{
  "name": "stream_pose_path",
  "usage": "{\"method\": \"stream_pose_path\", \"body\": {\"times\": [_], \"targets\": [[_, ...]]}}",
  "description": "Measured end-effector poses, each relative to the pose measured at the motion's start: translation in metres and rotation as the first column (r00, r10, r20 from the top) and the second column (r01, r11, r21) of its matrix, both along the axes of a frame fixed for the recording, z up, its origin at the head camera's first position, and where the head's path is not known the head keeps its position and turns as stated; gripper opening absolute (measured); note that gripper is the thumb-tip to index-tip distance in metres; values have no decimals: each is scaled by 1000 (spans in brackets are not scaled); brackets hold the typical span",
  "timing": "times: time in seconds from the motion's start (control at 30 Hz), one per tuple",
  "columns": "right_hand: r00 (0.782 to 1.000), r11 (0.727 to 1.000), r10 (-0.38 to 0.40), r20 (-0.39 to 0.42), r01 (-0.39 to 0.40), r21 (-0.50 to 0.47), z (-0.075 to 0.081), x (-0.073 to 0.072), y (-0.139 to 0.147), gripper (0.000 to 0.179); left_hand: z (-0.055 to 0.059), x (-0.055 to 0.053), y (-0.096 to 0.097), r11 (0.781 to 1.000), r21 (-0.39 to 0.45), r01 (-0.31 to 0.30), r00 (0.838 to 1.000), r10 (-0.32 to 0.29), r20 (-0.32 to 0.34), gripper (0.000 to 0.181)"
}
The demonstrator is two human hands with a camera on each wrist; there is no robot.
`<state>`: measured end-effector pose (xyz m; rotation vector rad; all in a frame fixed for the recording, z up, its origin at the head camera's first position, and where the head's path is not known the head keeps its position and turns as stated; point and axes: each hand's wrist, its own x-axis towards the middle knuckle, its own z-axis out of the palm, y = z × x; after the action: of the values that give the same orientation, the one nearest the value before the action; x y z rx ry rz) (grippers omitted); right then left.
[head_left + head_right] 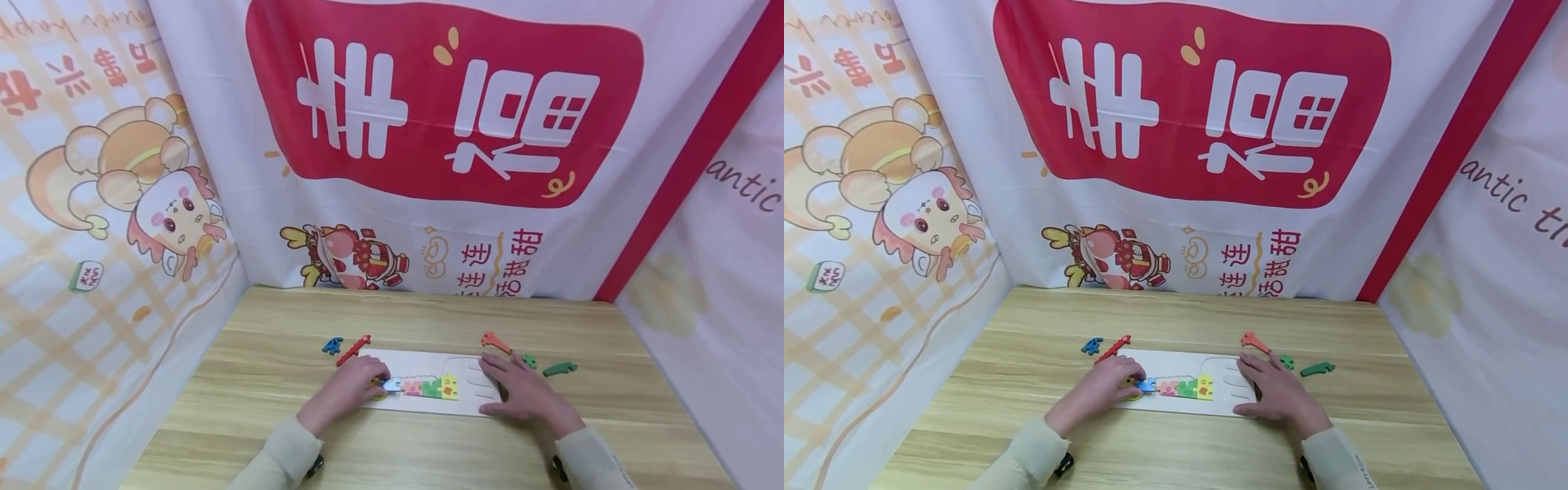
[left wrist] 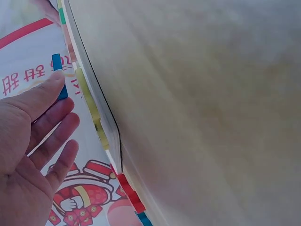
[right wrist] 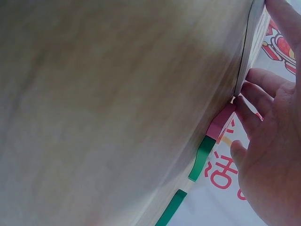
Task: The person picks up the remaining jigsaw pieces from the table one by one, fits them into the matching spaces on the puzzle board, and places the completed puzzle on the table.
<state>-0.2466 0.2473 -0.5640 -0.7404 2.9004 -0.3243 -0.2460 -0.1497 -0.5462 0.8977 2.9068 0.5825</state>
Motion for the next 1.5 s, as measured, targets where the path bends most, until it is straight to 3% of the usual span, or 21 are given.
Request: {"method": "stream_pose_path", "body": {"times": [0.53,0.97,1.5], "targets": [[1000,1000,-12,20,12,8,0,3,0,102,-3,-4,11,996,-76,46,999,-47,-1,24],[1000,1000,-11,7,11,8,0,2,0,103,-3,-3,13,998,-63,15,1000,-16,-6,25],[1000,1000,-11,7,11,-5,1,0,-1,102,-2,-4,15,994,-106,5,1000,-5,4,24]]}}
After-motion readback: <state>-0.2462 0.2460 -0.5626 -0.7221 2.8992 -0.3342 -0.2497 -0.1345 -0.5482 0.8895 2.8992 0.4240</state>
